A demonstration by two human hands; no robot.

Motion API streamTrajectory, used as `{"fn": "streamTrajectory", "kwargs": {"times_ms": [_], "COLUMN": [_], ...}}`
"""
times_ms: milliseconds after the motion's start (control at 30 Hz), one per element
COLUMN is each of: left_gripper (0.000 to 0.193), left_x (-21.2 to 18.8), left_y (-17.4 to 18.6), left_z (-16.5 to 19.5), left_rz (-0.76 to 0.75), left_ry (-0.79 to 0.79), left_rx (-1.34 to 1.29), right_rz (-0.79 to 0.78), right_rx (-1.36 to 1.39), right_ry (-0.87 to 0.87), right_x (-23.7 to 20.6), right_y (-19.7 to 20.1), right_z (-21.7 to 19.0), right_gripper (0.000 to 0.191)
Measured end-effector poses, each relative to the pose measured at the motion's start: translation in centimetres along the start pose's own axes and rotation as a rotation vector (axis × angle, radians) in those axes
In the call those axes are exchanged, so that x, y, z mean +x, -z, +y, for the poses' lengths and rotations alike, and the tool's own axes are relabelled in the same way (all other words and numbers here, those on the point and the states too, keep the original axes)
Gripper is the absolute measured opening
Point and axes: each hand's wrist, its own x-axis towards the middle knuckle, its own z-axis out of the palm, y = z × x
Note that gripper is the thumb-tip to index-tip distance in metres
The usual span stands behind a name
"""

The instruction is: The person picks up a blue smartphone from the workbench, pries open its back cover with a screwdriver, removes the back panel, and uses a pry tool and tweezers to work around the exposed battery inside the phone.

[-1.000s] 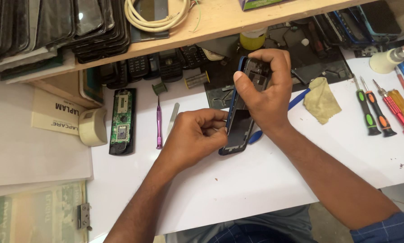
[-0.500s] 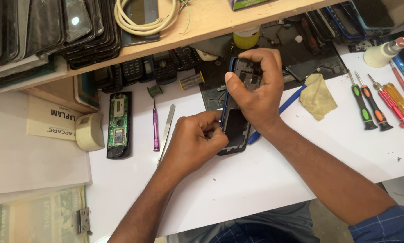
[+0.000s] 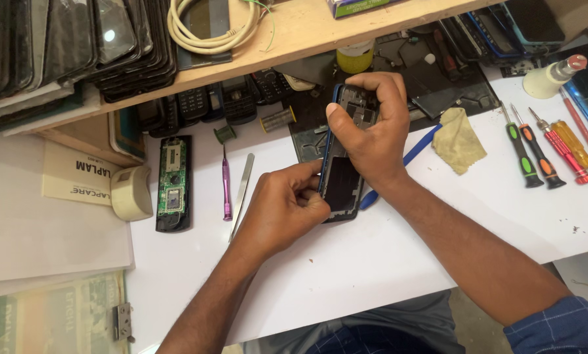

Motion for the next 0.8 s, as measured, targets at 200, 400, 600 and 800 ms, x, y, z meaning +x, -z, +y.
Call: {"fn": "streamTrajectory", "kwargs": {"times_ms": [200,400,600,800], "left_gripper": [0.056,0.059,0.063,0.05], "left_x": [-0.2,-0.5,-1.1,-2.0], "left_y": [0.0,-0.2,-0.8,-2.4], "left_z": [0.4,0.4,-0.3,-1.2], "left_rz": [-0.034,-0.041,-0.012,0.068], "left_ry": [-0.007,0.03,-0.009,-0.085], "left_rx": [-0.041,-0.03,-0.063,-0.203], "right_rz": [0.004,0.015,0.047,0.076], "right_rx": [0.033,0.05,0.081,0.131], "right_ry": [-0.004,-0.058,-0.103,-0.142], "right_x": [0.4,0.6,0.8,1.0], "right_y": [-0.1,-0.3,-0.3,-0.4], "right_z": [-0.4,-0.8,-1.0,-0.7], "right_gripper": [0.031,0.03,0.029,0.026]}}
